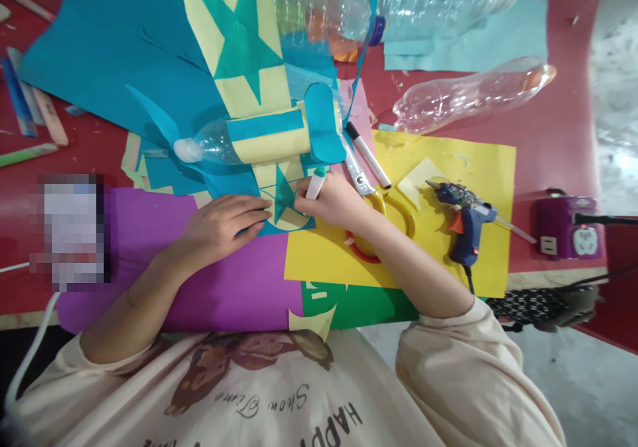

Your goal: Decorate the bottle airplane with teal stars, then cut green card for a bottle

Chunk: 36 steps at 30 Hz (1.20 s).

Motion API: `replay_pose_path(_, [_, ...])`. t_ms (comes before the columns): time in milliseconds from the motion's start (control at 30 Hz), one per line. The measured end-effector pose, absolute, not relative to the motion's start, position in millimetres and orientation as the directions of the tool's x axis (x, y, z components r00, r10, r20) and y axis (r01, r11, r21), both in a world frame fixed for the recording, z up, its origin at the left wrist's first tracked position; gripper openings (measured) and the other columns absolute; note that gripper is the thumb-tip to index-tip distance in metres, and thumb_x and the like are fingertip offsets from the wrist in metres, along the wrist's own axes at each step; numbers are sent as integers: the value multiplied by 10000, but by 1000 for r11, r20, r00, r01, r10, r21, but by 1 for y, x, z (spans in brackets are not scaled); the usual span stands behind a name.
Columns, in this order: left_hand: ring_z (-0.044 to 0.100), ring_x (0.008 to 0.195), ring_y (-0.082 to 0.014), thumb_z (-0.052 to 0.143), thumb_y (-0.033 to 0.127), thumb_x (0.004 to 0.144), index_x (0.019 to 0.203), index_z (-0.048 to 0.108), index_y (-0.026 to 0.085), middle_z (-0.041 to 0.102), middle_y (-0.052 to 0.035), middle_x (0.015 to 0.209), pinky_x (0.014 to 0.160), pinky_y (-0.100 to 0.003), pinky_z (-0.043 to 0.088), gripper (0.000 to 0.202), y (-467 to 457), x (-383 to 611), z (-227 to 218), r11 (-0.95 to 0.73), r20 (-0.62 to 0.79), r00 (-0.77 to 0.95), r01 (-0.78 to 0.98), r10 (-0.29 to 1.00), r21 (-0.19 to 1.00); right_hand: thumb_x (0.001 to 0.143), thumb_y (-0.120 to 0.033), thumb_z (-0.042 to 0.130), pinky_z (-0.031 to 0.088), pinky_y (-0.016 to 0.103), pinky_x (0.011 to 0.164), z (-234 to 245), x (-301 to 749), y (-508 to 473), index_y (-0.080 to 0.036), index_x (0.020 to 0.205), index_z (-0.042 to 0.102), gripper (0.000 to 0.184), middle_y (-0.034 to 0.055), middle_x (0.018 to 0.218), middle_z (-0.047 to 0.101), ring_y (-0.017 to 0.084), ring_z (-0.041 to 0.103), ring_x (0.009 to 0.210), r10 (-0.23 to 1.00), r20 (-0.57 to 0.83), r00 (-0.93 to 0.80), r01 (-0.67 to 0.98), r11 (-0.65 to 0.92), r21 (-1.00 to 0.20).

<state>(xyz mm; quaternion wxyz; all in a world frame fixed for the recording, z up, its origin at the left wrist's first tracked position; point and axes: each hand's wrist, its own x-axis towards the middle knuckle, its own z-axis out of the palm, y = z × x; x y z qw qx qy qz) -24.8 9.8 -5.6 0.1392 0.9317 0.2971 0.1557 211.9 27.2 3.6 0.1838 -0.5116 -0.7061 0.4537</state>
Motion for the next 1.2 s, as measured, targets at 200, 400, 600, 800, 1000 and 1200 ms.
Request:
replay_pose_path(200, [704,1028,-222,427,197,1006,1009,711,147,744,-100,1093,871,-359,567,288,10,-23,-6,-805,250,778,490,577,333,688,-197,489,236,272,524,1,209,28,-216,514,322,241,-50,494,338,94,315,528,940,-174,-293,556,19,-831])
replay_pose_path(400, [690,1065,-221,415,217,1010,1033,713,168,738,-98,1123,902,-367,559,303,9,-25,-5,-779,189,777,513,600,360,691,-212,494,238,279,538,2,211,27,-213,525,345,223,-44,509,388,94,343,526,910,-174,-376,566,76,-821])
replay_pose_path(600, [675,1097,-219,411,232,1013,1062,713,184,728,-94,1155,929,-374,549,310,10,-25,-6,-758,151,773,528,616,383,688,-207,507,212,284,533,4,214,27,-210,512,352,235,-56,479,350,86,304,498,863,-199,-464,569,118,-814])
replay_pose_path(800, [687,1070,-225,415,213,1008,1038,715,163,735,-101,1129,910,-373,554,305,10,-25,-6,-776,187,777,512,601,367,697,-192,491,245,280,548,2,212,29,-214,526,349,224,-43,511,397,101,355,538,919,-177,-354,560,56,-827])
replay_pose_path(1000, [674,1101,-218,412,234,1012,1071,712,186,728,-93,1155,936,-376,549,309,10,-25,-5,-757,138,777,531,614,380,693,-201,510,218,291,546,3,214,28,-211,514,351,240,-54,492,353,91,305,510,873,-192,-449,568,112,-815])
replay_pose_path(1200, [679,1091,-215,400,237,1017,1059,713,184,731,-93,1145,928,-372,553,320,10,-25,-6,-769,155,780,524,606,367,684,-211,490,224,280,537,3,214,28,-213,522,335,224,-48,500,366,92,321,514,880,-193,-435,562,98,-821])
